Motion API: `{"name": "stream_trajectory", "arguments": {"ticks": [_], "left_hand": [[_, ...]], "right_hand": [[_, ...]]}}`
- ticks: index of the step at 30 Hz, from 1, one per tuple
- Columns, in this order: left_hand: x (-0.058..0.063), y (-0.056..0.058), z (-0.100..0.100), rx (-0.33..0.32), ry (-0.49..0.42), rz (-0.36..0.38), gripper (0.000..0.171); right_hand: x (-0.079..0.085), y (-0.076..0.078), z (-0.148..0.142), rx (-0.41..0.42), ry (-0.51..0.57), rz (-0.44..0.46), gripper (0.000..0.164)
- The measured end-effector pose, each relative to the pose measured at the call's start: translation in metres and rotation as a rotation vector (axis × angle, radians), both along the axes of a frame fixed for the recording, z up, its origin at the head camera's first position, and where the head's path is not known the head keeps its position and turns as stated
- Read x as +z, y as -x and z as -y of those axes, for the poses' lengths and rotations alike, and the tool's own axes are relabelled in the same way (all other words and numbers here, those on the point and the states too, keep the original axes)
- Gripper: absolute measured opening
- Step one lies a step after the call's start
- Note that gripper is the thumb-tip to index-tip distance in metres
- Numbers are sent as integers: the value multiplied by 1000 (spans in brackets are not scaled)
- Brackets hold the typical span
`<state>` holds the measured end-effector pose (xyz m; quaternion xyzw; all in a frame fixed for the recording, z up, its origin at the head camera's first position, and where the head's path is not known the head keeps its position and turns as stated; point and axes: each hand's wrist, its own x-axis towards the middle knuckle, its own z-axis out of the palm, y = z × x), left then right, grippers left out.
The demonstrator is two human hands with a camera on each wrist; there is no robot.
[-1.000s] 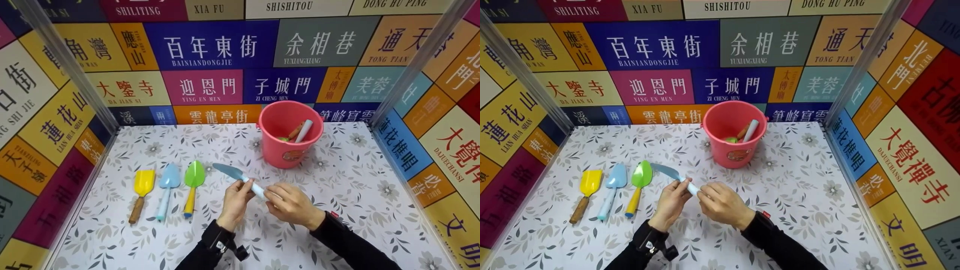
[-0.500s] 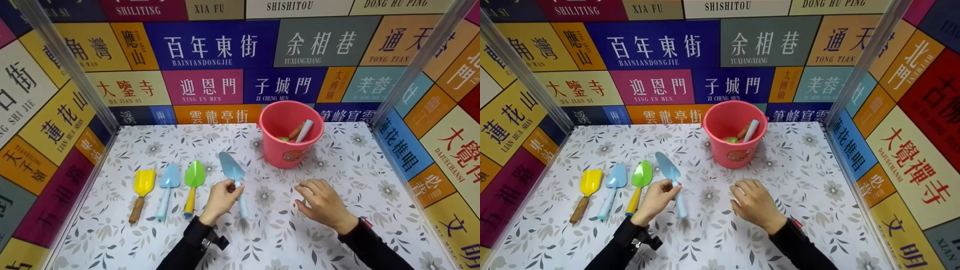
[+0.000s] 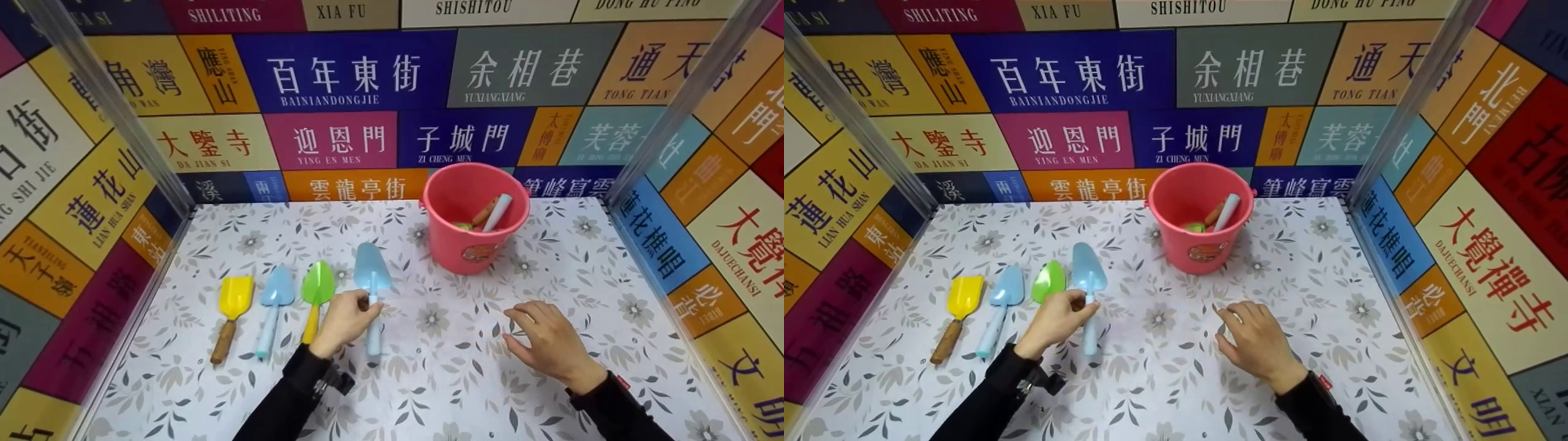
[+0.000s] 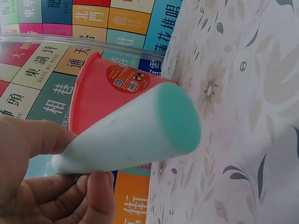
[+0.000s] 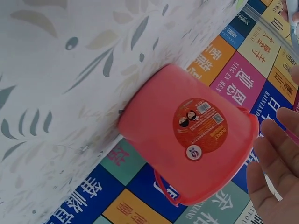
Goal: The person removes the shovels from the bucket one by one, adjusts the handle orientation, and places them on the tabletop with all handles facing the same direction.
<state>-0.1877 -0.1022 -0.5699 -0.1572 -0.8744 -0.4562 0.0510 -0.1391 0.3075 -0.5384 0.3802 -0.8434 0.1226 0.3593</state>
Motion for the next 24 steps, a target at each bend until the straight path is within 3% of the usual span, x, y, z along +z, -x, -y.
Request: {"name": "stream_trajectory", "arguments": {"ticks": [1,2,3,7,8,9,11,14,18,24], "left_hand": [[6,0,1,-4,4,35,38],[1,4,4,-15,8,35,39],[6,4,4,-18,23,59,40],[29,4,5,-21,29,258,37],[22,10,7,-23,35,294,36],[24,12,8,-10,53,357,33],[1,28,14,-20,56,391,28],[-16,43,20,-39,75,430,28],[-5,46,22,-49,90,501,30],[-32,62,28,12,199,548,33]], "right_hand": [[-1,-1,-1,0,2,5,34],[-2,-1,-1,-1,4,10,35],[-2,-2,-1,-1,6,13,35],[-4,-3,0,-12,6,20,33],[-5,-3,0,-16,6,22,33],[-5,-3,0,-20,5,24,33],[-6,-4,0,-25,2,28,33],[-7,-4,-1,-30,0,32,34],[-8,-4,-1,-40,-6,35,35],[-9,-5,-2,-51,-20,40,36]]}}
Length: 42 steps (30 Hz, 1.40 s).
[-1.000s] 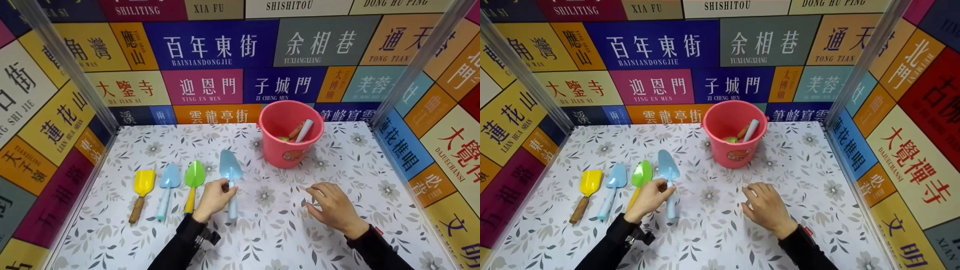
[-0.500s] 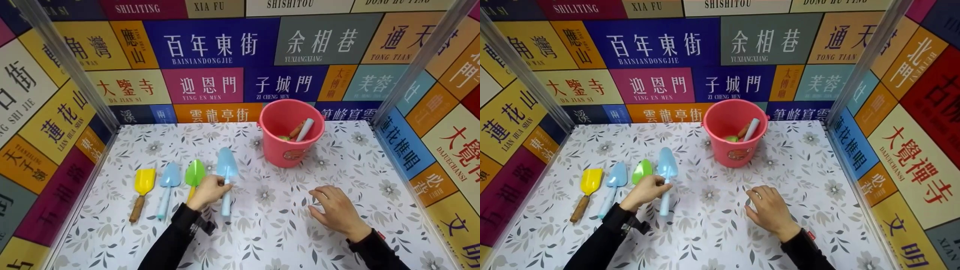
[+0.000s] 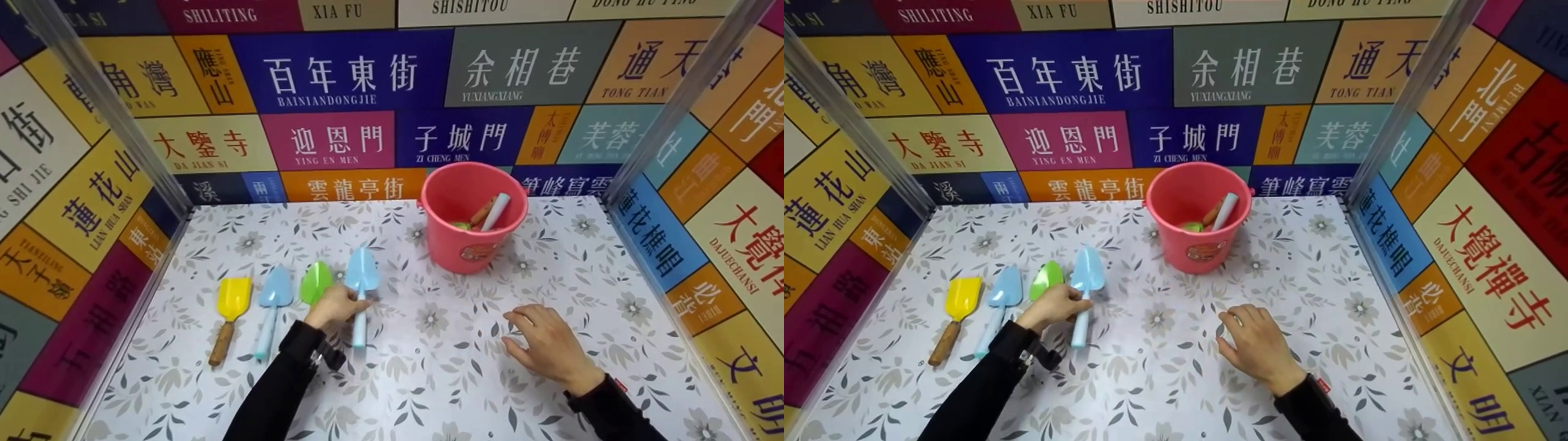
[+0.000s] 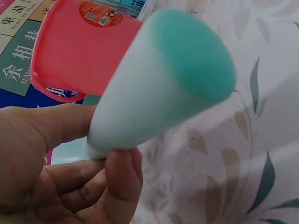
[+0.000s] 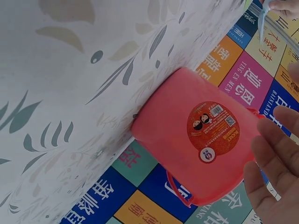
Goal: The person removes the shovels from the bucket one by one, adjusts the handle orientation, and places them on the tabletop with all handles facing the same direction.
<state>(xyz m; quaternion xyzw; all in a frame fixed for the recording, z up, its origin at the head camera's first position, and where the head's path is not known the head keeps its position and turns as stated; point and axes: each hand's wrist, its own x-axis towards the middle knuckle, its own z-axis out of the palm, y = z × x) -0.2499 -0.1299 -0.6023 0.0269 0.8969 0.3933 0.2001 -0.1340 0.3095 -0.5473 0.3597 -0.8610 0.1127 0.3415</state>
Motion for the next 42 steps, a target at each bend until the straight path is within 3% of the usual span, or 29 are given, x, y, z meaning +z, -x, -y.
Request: {"name": "stream_trajectory", "arguments": {"ticks": [4,9,15,22,33,42], "left_hand": [[-14,7,3,24,35,3,41],[-22,13,6,48,44,19,46],[-22,15,6,105,52,92,40],[-21,19,5,116,62,104,34],[-13,16,0,138,135,72,34],[-20,20,-2,113,172,42,35]], "right_hand": [[-1,0,0,-4,4,5,36],[-3,1,-1,-2,1,1,35],[-4,1,-1,6,3,-10,37],[-4,1,-1,16,9,3,40],[-4,1,1,28,15,20,40],[-4,2,2,46,13,12,40]]}}
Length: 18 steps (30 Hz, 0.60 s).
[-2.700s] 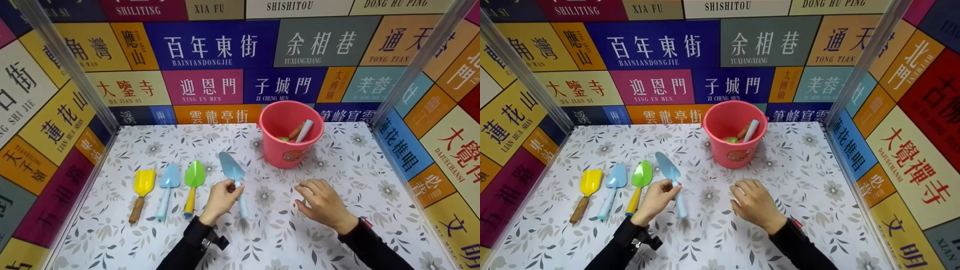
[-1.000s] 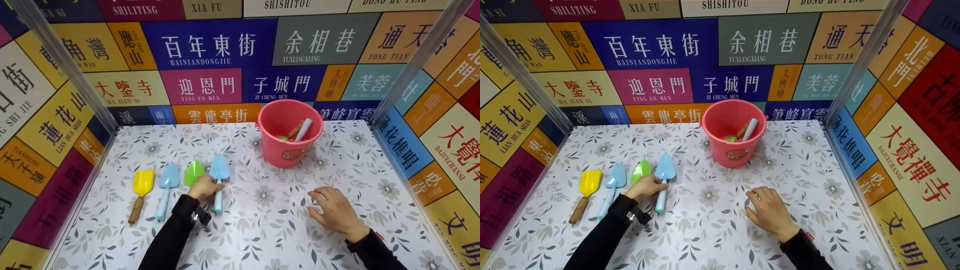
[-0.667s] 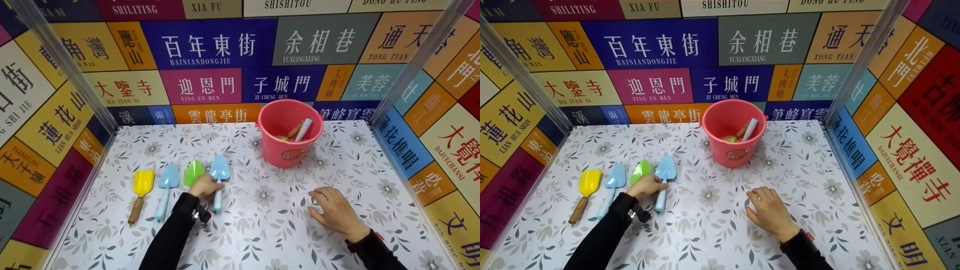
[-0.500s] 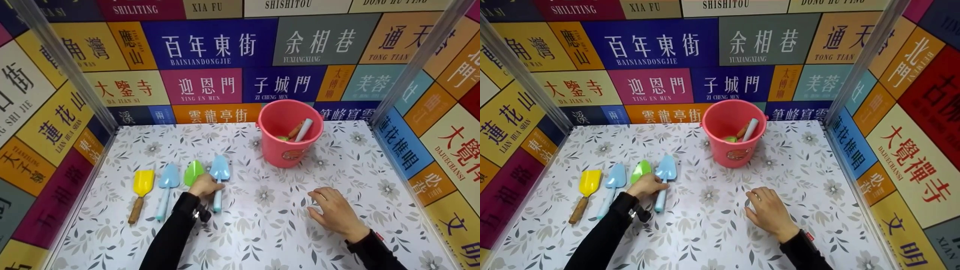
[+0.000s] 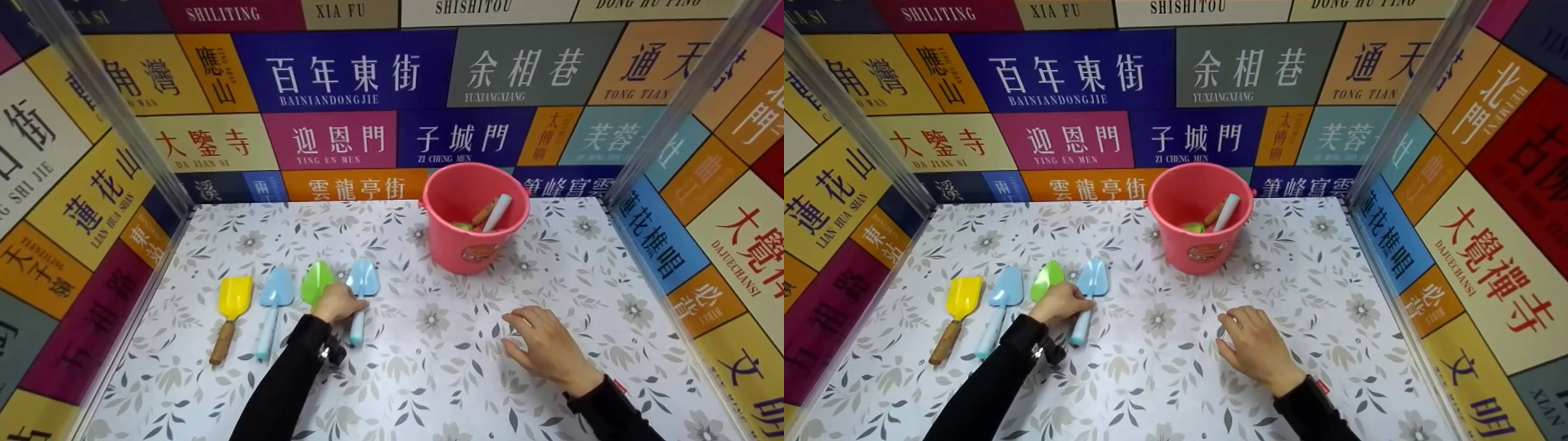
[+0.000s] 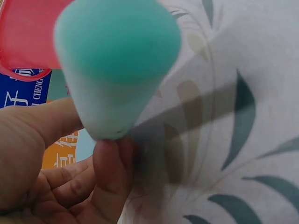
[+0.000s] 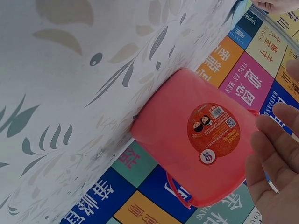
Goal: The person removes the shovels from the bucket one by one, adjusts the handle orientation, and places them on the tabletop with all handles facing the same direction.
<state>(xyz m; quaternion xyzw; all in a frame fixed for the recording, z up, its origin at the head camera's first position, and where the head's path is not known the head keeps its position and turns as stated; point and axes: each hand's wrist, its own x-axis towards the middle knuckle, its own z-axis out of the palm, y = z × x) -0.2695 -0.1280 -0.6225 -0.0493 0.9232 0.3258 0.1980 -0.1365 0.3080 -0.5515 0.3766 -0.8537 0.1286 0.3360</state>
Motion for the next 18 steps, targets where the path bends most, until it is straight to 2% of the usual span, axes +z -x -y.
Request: {"name": "stream_trajectory", "arguments": {"ticks": [5,13,18], "left_hand": [[0,-1,-3,-1,10,-13,34],[1,-1,-2,-1,-8,20,34],[1,-3,2,-19,2,-33,35]], "right_hand": [[1,0,0,3,1,-3,41],[1,0,0,3,0,2,40],[2,0,-1,-7,-12,11,40]]}}
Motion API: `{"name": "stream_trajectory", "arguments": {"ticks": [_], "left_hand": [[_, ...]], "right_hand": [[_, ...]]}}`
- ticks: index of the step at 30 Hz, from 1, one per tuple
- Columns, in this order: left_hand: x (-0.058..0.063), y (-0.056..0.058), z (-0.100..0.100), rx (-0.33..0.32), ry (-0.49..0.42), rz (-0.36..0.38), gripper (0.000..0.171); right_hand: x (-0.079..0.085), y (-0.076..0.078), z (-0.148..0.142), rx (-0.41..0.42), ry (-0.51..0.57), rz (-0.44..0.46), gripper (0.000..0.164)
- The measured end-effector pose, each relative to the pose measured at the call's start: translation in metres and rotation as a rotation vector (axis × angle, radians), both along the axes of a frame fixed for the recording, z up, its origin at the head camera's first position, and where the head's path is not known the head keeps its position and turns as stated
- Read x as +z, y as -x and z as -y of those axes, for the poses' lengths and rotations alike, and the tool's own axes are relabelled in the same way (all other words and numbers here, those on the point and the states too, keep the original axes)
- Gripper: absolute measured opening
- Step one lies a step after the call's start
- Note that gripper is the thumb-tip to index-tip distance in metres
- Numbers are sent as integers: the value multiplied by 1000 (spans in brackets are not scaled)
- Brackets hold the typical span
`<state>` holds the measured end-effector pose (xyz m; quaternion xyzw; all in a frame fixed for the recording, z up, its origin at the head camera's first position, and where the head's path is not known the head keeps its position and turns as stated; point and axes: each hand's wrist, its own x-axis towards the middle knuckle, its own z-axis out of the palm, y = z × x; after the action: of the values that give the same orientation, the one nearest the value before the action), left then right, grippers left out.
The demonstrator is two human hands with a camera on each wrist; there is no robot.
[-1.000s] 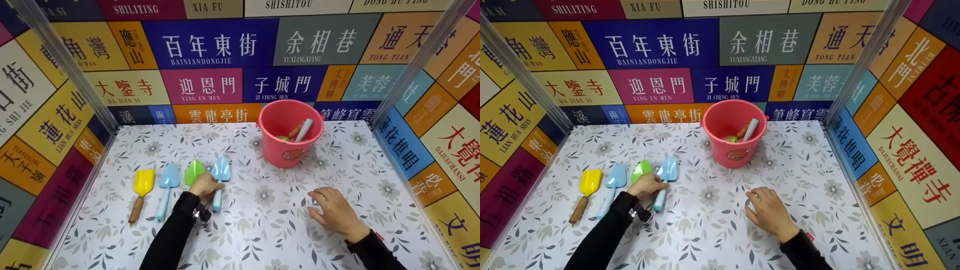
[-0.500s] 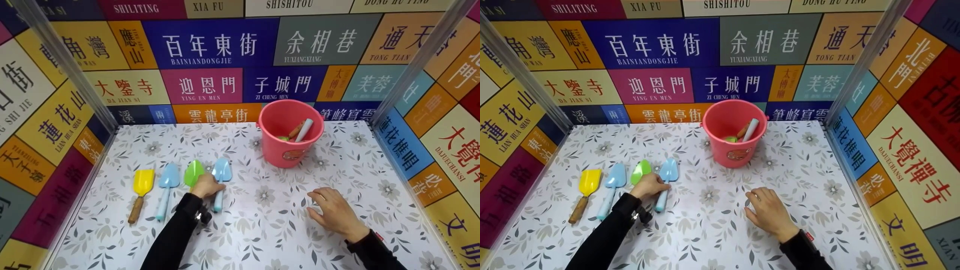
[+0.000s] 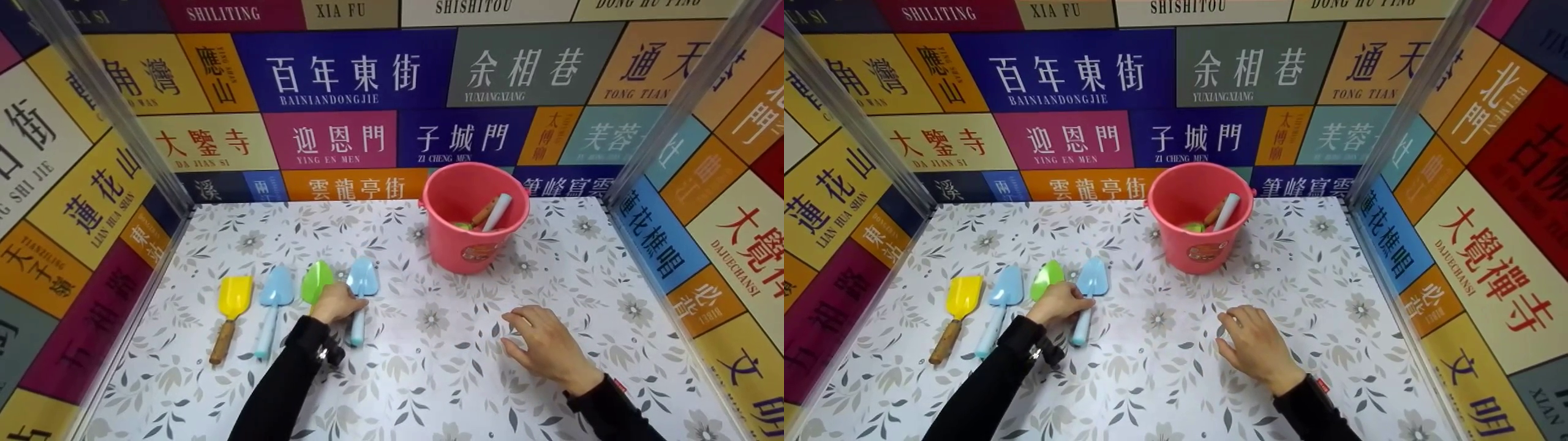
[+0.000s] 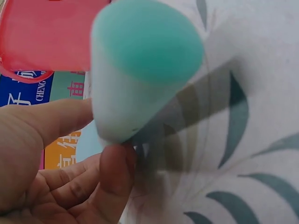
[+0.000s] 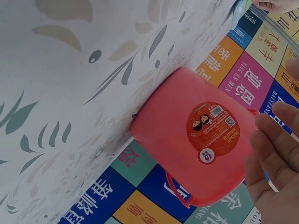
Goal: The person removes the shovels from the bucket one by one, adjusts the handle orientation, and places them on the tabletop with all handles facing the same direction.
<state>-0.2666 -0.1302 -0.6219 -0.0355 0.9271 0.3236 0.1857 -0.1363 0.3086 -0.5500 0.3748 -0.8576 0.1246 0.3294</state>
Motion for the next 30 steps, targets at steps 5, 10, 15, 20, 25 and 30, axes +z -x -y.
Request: {"name": "stream_trajectory", "arguments": {"ticks": [5,10,15,20,25,30], "left_hand": [[-2,0,5,-19,1,-101,31],[-11,-3,9,-83,-37,-268,30],[-23,-14,16,-129,-105,-440,31],[-12,-46,24,-233,-153,-641,33],[20,-98,25,-293,-105,-818,44],[56,-140,21,-296,69,-907,46]], "right_hand": [[1,0,-1,-10,-5,6,42],[1,0,-2,-16,-4,-2,41],[-1,1,-3,-13,-3,-32,39],[-2,1,-4,-16,5,-26,38],[-1,0,-5,-24,11,-13,37],[0,-1,-5,-27,9,-13,38]]}}
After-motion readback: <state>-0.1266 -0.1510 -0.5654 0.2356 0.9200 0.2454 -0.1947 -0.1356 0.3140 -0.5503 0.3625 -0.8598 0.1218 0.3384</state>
